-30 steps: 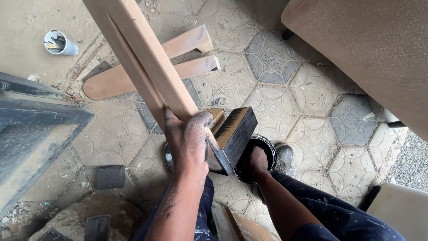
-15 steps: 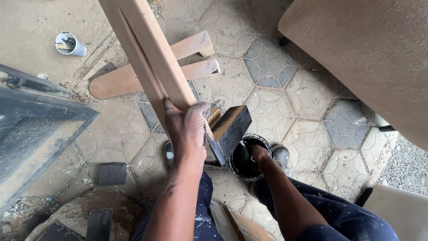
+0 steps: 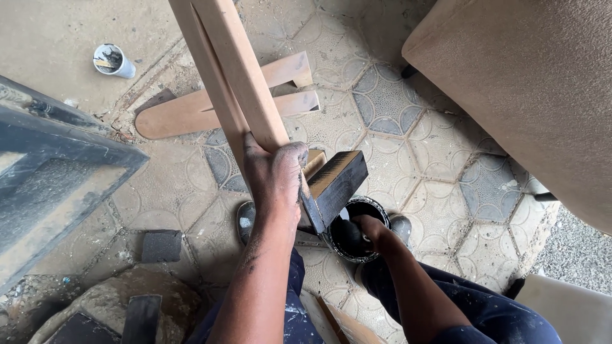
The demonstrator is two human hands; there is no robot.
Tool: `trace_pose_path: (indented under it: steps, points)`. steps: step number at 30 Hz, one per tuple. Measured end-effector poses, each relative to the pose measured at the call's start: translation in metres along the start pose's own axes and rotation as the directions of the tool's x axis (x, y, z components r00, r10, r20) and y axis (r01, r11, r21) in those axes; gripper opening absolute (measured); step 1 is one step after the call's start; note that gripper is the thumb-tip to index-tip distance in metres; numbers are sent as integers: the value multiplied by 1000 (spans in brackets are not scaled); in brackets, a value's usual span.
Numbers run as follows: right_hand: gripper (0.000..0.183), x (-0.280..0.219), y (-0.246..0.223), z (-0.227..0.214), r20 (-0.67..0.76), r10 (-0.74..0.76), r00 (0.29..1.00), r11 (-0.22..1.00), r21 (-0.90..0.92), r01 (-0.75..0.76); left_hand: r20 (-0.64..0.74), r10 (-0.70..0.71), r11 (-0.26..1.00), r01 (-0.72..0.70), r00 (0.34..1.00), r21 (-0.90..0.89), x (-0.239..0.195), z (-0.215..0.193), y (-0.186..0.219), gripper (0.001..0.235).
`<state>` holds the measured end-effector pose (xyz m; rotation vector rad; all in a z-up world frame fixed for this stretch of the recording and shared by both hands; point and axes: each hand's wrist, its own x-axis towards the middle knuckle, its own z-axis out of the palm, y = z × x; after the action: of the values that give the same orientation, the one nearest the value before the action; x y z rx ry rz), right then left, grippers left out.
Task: Painting wooden furniture legs with black paint using a sponge applicator
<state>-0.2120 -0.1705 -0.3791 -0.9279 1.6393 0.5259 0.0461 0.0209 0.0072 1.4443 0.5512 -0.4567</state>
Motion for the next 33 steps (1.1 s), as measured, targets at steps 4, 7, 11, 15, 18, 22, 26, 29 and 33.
trace_pose_path:
  steps: [4,7,11,15,18,22,26,29,33]
  points:
    - [23,-50,-3,-5,111,-12,994,974,226,-14,16,-4,1000,4,1000,16,4,-2,-5,97]
    - [30,-72,-11,0,315,-175,933,980,-38,197,7,27,999,-27,1000,36,4,-2,-7,96]
    - [39,-21,5,6,-21,-179,984,973,-149,174,9,56,997,-56,998,43,9,0,-10,95]
    - [35,-38,2,8,123,-208,970,904,-353,239,19,92,995,-92,996,33,4,0,-4,86]
    - [31,-147,-48,-10,641,-296,708,541,-498,677,32,104,994,-105,994,43,-2,0,4,73]
    - [53,-192,-96,-49,646,-233,727,700,-407,586,36,142,990,-142,989,16,-1,-1,0,61]
    - [49,-233,-128,-112,639,-492,592,493,-356,794,153,195,978,-204,969,44,-6,-4,8,51]
    - [38,-290,-141,-132,546,-641,539,659,32,752,275,276,958,-286,921,-3,5,-10,-4,47]
    - [29,-371,-150,-86,619,-757,207,417,214,883,432,319,948,-290,843,-134,8,-12,-9,44]
